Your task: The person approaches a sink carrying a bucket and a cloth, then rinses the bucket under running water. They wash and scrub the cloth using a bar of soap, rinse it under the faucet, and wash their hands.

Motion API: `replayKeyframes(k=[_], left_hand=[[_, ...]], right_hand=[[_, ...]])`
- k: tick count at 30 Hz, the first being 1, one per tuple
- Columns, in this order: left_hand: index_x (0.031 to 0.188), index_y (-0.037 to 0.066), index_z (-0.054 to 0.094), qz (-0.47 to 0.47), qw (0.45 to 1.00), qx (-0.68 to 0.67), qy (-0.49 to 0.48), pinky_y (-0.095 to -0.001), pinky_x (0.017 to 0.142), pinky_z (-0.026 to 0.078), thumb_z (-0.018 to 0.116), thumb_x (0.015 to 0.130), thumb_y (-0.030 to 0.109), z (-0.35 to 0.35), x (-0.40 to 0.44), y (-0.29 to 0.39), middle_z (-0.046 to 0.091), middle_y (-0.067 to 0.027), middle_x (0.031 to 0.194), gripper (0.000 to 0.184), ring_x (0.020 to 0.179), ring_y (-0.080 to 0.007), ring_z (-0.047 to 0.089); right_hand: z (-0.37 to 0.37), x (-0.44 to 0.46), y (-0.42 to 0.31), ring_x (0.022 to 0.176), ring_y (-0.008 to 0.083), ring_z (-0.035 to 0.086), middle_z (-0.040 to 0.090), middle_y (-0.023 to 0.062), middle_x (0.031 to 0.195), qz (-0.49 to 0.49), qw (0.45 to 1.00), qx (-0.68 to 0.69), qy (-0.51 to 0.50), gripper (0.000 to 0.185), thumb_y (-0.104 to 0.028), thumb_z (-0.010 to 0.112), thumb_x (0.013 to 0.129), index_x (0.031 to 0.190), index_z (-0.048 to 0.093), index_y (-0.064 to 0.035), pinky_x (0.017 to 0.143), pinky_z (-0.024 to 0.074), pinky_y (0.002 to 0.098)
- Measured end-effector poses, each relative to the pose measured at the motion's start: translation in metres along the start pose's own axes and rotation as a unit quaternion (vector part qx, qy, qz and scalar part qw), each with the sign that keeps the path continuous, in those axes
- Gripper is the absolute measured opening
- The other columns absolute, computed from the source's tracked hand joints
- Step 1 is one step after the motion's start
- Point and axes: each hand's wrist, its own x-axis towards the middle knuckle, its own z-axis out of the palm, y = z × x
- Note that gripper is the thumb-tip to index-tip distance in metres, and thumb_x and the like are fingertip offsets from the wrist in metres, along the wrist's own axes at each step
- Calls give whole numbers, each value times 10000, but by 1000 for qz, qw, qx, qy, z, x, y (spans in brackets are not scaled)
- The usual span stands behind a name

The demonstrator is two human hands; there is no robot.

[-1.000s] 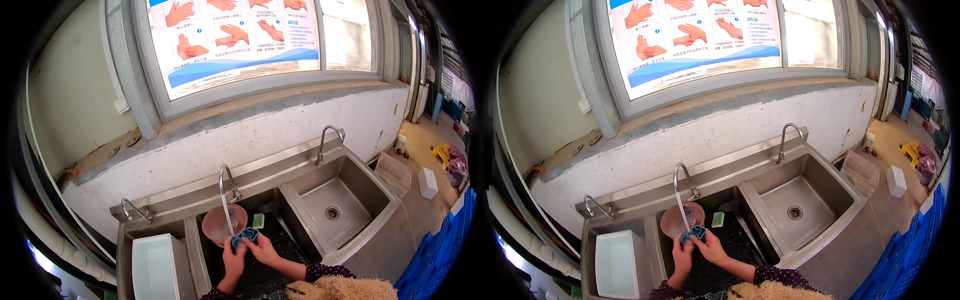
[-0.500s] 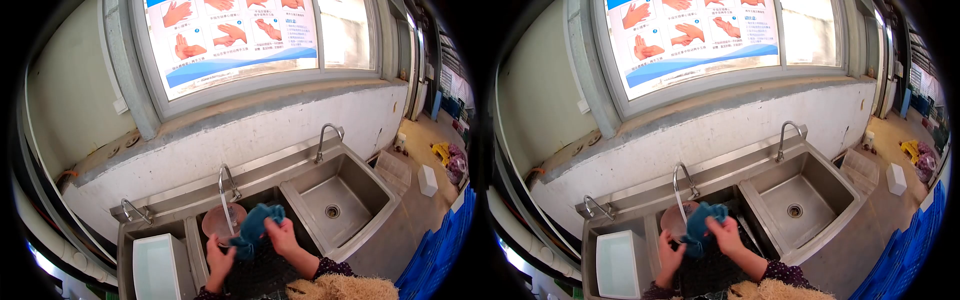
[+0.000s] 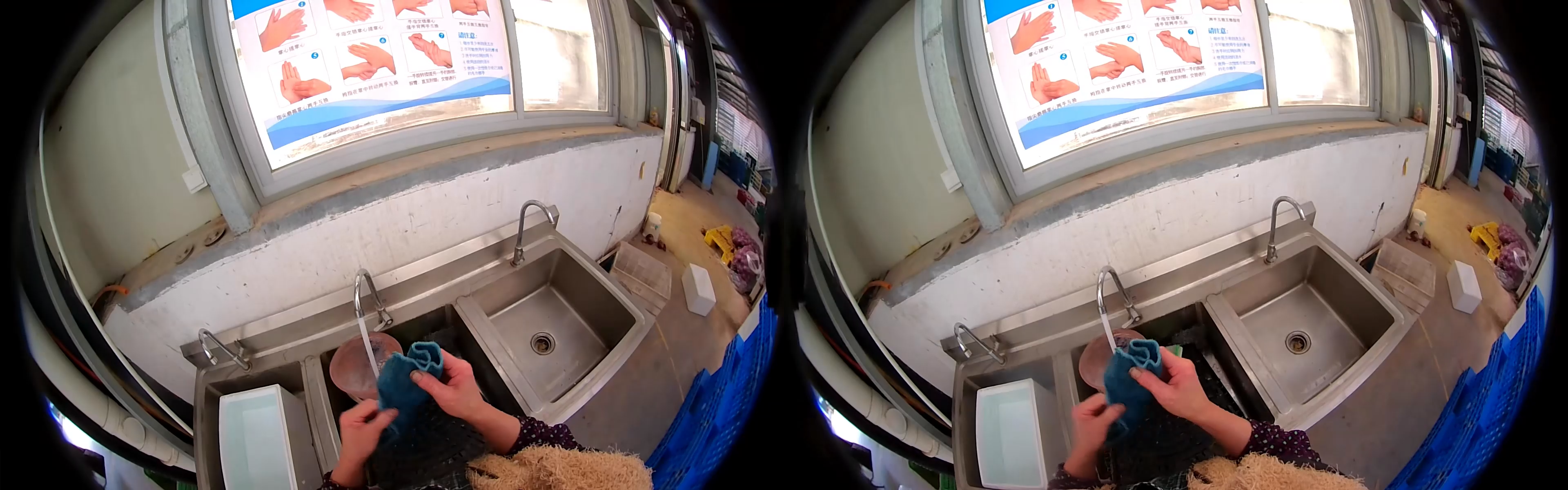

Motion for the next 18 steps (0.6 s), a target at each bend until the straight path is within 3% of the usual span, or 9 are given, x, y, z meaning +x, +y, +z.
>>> replayKeyframes(k=[3,6,9,10,12,13,14,15,18], left_hand=[[936,-22,695,68,985,106,116,-220,631,443,715,797,-4,-32,6,3,654,-8,839,142,703,-75,571],[996,-14,694,145,877,402,220,-246,705,489,651,849,21,-32,9,28,671,-41,933,157,770,-119,617],[1308,35,495,178,975,-76,109,-317,824,509,500,952,173,-18,19,16,615,-117,1066,382,915,-207,617],[1384,45,394,175,970,-167,-11,-346,896,490,449,977,260,-15,21,13,559,-131,1195,464,1032,-240,584],[1457,53,300,190,884,-381,-195,-380,993,454,388,1000,383,-2,28,11,481,-137,1352,571,1177,-267,532],[1454,50,306,208,789,-505,-282,-386,1019,436,377,998,418,7,33,12,458,-130,1380,590,1205,-263,513],[1444,42,321,137,869,-466,-93,-387,1019,420,364,999,392,23,20,33,512,-123,1310,567,1147,-246,533],[1434,35,336,56,906,-406,101,-388,1019,403,350,1001,366,37,12,43,566,-116,1240,545,1090,-229,553],[1383,38,397,128,946,-259,149,-353,972,433,294,1007,402,40,18,6,564,-100,1214,533,1062,-207,565]], right_hand=[[1,-6,-7,702,8,517,615,-16,770,-32,995,-83,-36,184,-79,720,844,995,629,-27,597,435,197],[7,-5,-18,730,154,610,637,45,876,-188,938,-140,-256,342,-121,767,790,1090,631,-33,644,484,260],[26,1,-26,882,225,615,620,127,1015,-175,871,-35,-458,342,-151,738,812,1115,632,-34,811,482,311],[23,4,-14,882,225,615,620,127,1015,-173,869,-32,-462,342,-151,738,812,1115,632,-34,811,482,311],[20,9,-2,914,235,594,599,153,1064,141,917,150,-343,244,-97,665,855,1080,625,-10,832,472,312],[28,-1,1,893,242,588,594,159,1072,-10,977,39,-207,228,-117,638,858,1051,616,4,807,470,301],[37,6,-15,924,264,578,590,153,1068,-246,950,-140,-130,280,-181,645,847,1059,593,-6,825,459,326],[48,3,-11,952,286,571,589,145,1077,-271,941,-177,-104,337,-177,689,795,1074,586,-19,866,438,360],[61,-11,-4,935,337,555,579,147,1005,-296,922,-229,-97,350,-160,731,718,999,568,-32,868,417,414]])
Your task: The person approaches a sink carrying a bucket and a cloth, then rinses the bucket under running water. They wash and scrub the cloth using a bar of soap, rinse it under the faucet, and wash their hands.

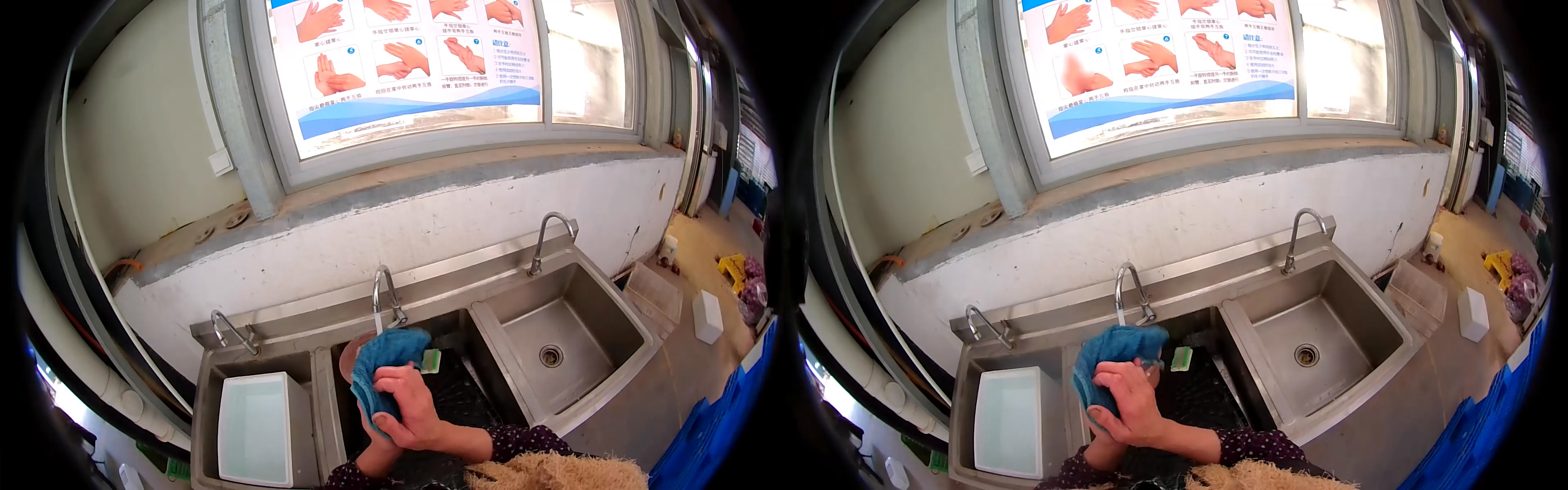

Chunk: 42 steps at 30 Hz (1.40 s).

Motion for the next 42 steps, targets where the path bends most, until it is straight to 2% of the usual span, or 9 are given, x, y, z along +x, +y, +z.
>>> replayKeyframes(k=[7,13,16,19,22,27,31,38,42], left_hand=[[1229,-11,531,42,974,204,-87,-364,972,431,292,1004,404,-1,6,26,575,-143,1189,529,1094,-242,555],[1143,-58,585,-68,980,60,-178,-382,1043,353,330,1005,384,6,-9,40,516,-216,1289,529,1204,-296,498],[1108,-59,604,-99,969,186,-125,-356,1026,366,321,1017,306,0,-3,33,557,-200,1243,471,1175,-271,522],[1106,-48,610,-58,964,255,-35,-328,1015,373,316,1023,279,6,-4,28,594,-181,1192,447,1144,-248,542],[1182,-28,583,37,968,248,-15,-335,1023,369,377,1018,249,3,-8,20,572,-174,1226,383,1161,-245,531],[1286,-23,513,161,905,394,28,-386,1083,315,494,964,119,-13,3,21,455,-197,1395,353,1280,-302,442],[1226,-11,553,102,971,211,42,-367,1073,332,429,985,112,-5,14,41,493,-167,1360,297,1237,-246,484],[1218,35,550,98,796,506,-318,-326,986,404,491,944,197,-27,15,31,558,-109,1229,323,1125,-190,542],[1211,42,553,106,753,538,-365,-339,968,412,539,898,207,-32,7,24,573,-123,1167,354,1107,-226,553]], right_hand=[[-16,-15,10,579,138,480,493,42,640,181,931,244,-204,239,-150,648,874,719,512,-29,554,393,304],[-30,-11,11,590,108,560,600,41,721,393,559,651,-330,239,-224,525,974,917,579,2,532,433,236],[-26,-5,1,533,131,579,597,58,625,470,676,494,-281,230,-194,551,959,840,592,-2,464,415,256],[-3,-18,20,486,183,521,503,65,542,93,986,130,-50,259,-129,566,915,675,537,-38,468,381,311],[5,-17,50,542,245,528,513,74,618,-45,999,26,0,251,-131,577,906,683,521,-30,499,403,314],[9,-18,50,976,139,540,580,79,1054,253,927,248,-122,366,-198,611,931,1226,514,-4,850,439,286],[-3,-10,42,838,62,547,619,-20,879,384,836,392,-11,147,-123,577,950,953,637,12,755,453,236],[32,-43,-9,993,305,604,630,166,1081,-158,929,-89,-324,364,-286,640,853,1111,607,-31,868,464,443],[54,-71,17,1106,375,556,565,237,1223,55,929,-361,-56,447,-377,553,906,1188,575,-32,957,421,498]])
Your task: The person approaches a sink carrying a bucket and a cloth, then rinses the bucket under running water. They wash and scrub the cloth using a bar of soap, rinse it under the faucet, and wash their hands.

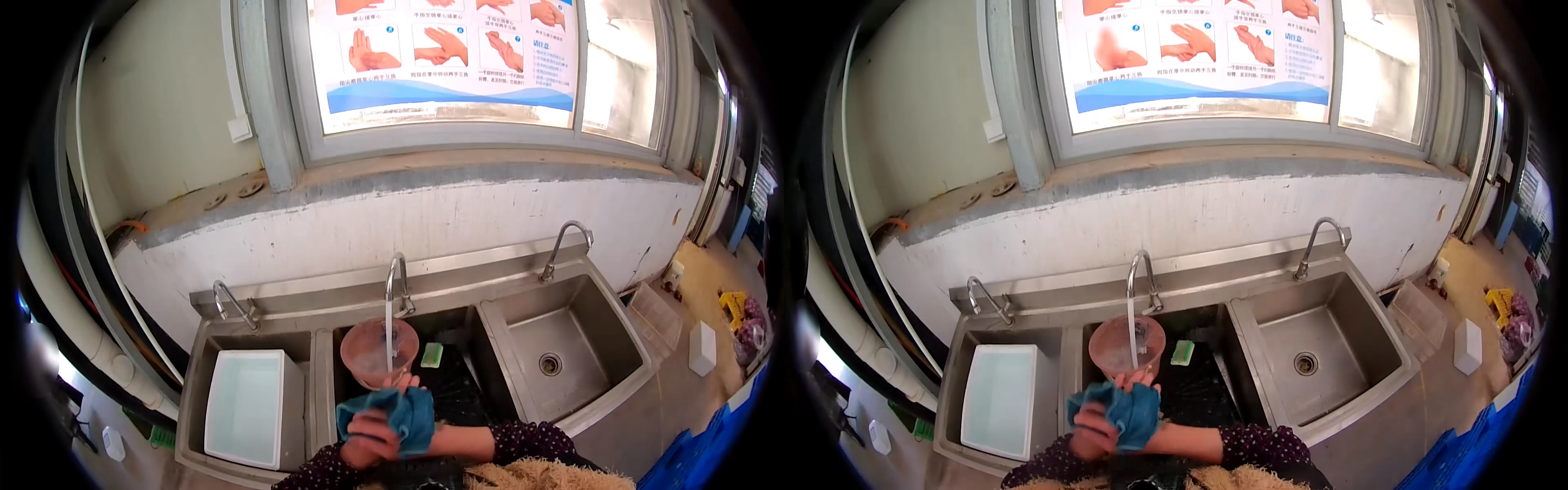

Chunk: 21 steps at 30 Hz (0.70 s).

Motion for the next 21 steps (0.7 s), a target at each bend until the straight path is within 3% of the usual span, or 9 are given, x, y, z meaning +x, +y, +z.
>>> replayKeyframes(k=[4,6,8,9,11,13,17,18,21], left_hand=[[1204,50,556,17,997,71,13,-352,949,421,586,851,218,10,-3,-11,589,-137,1104,391,1090,-263,563],[1200,54,558,25,994,104,10,-359,940,425,610,828,223,14,-5,-11,597,-144,1073,412,1081,-281,568],[1197,57,560,20,992,121,7,-366,931,429,633,805,228,15,-12,-5,605,-151,1042,434,1072,-300,573],[1197,57,560,20,992,123,10,-366,931,429,633,805,228,9,-14,5,605,-151,1042,434,1072,-300,573],[1132,77,592,-219,975,0,-39,-373,902,463,581,813,233,4,-17,22,653,-154,1013,355,945,-313,625],[1113,65,596,-185,974,-117,60,-353,892,465,567,815,181,6,-24,5,661,-131,969,321,923,-272,630],[1094,22,587,-209,862,-405,220,-301,872,466,561,853,118,27,-23,-22,633,-88,1026,260,940,-170,608],[1157,31,558,-158,915,-310,204,-314,895,461,543,897,186,24,-21,-20,596,-89,1084,303,996,-168,583],[1215,38,532,-56,982,-104,148,-324,916,457,531,937,251,15,-21,-11,563,-90,1138,350,1048,-165,560]], right_hand=[[-27,54,28,1017,279,584,604,136,1084,-166,917,265,-249,268,-269,512,968,1119,640,-88,932,446,458],[-19,66,49,922,190,599,608,79,933,11,793,512,-330,188,-163,570,946,1051,657,-33,869,470,326],[-20,70,70,896,132,588,634,66,933,84,733,543,-400,167,-126,614,924,1019,658,4,818,458,245],[-17,65,75,876,87,572,652,38,934,120,709,588,-372,176,-133,599,940,1011,662,15,802,459,245],[-23,61,87,885,76,568,654,17,914,210,689,616,-319,199,-143,605,938,1026,661,26,804,458,239],[-29,58,96,933,91,568,644,23,961,282,641,665,-259,217,-129,597,931,1078,657,18,844,443,240],[-54,68,62,1113,168,510,580,77,1188,106,670,682,-274,332,-93,553,926,1241,599,2,986,364,301],[-53,63,56,1229,217,459,514,123,1324,126,620,716,-296,452,-221,554,929,1306,533,27,1022,356,344],[-40,46,48,1288,215,419,433,89,1411,194,343,861,-322,515,-239,487,985,1414,383,26,1049,348,345]])
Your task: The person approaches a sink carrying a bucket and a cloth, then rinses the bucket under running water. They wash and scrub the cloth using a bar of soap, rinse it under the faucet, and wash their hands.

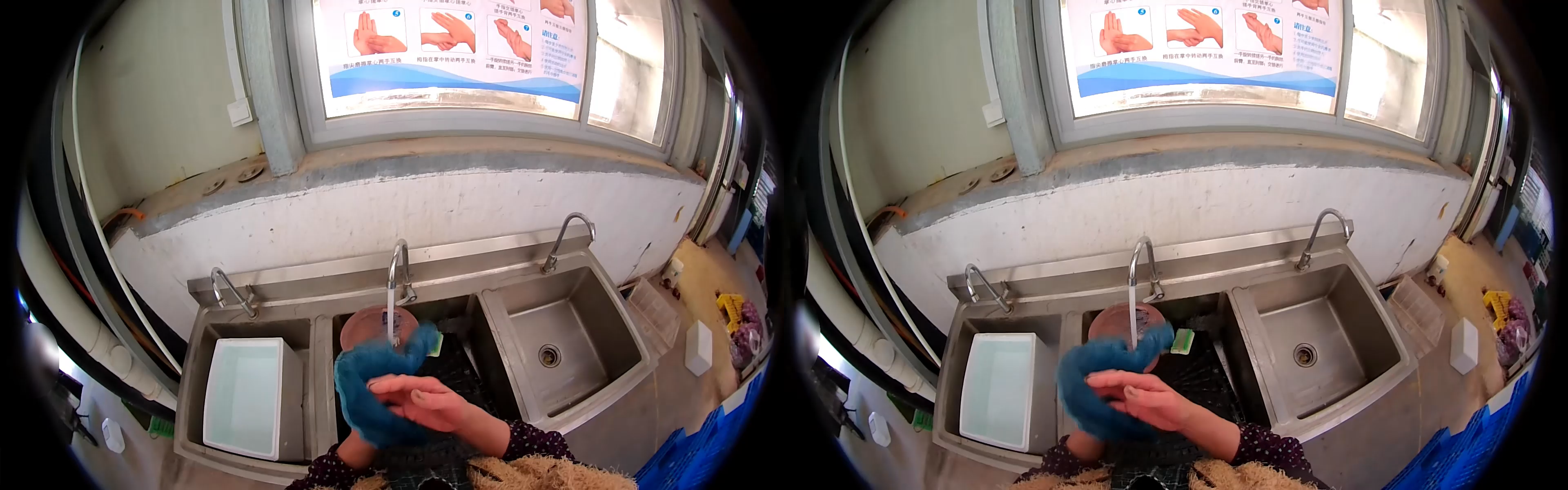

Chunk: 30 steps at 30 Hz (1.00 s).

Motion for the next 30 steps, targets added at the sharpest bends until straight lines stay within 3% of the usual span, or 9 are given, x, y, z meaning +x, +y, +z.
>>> replayKeyframes(k=[5,12,15,17,18,21,23,27,30], left_hand=[[1206,34,541,-85,992,13,-93,-316,910,460,544,929,240,-12,-23,14,573,-91,1126,344,1041,-163,566],[1192,29,554,-96,993,-30,-64,-305,902,465,564,918,226,-6,-35,11,588,-92,1109,337,1029,-160,574],[1186,27,559,-80,994,-14,-69,-300,898,467,572,914,220,8,-36,12,594,-93,1102,334,1025,-159,577],[1182,25,562,-95,992,-15,-78,-296,896,468,578,910,216,6,-39,12,598,-93,1097,332,1022,-158,579],[1180,24,564,-106,991,-18,-81,-295,894,469,580,909,213,2,-42,9,600,-93,1095,331,1020,-158,580],[1174,22,569,-136,987,-41,-79,-290,891,471,589,904,207,-9,-46,1,607,-94,1088,328,1015,-157,584],[1170,20,573,-137,987,-58,-67,-286,889,472,594,901,203,-10,-47,-2,611,-94,1083,326,1012,-156,586],[1162,17,580,-100,991,-59,-61,-280,884,475,605,895,195,-2,-39,-5,619,-95,1073,322,1006,-154,591],[1156,15,585,-61,993,-34,-94,-275,880,477,613,890,189,9,-32,-6,626,-95,1066,319,1001,-153,594]], right_hand=[[9,-7,14,1156,170,510,546,78,1244,92,949,276,-122,480,-242,521,974,1382,413,-14,979,383,300],[43,-5,-4,884,211,641,621,130,1008,-57,989,-132,32,242,-68,473,982,1201,533,17,757,524,289],[38,19,-10,978,301,615,577,197,1167,-425,612,-658,114,412,-156,669,835,1213,575,-21,835,508,381],[45,21,-17,1178,390,507,508,217,1291,-326,492,-804,73,554,-363,635,860,1297,532,-39,1003,365,501],[38,14,-2,1355,373,338,378,204,1457,-201,562,-802,16,662,-368,671,810,1368,477,-67,1093,213,544],[21,-3,23,1389,405,280,286,242,1500,-152,642,-751,-18,707,-420,617,868,1423,393,-44,1121,197,517],[11,-11,27,1296,383,432,422,260,1410,-166,646,-745,0,567,-363,608,893,1331,501,-18,1093,292,469],[-32,-22,-6,925,229,645,690,136,1021,34,950,-274,143,324,-251,556,926,1012,666,42,901,474,324],[-54,-29,-10,881,175,640,671,120,949,93,967,-234,-45,284,-184,514,975,1007,639,69,804,500,312]])
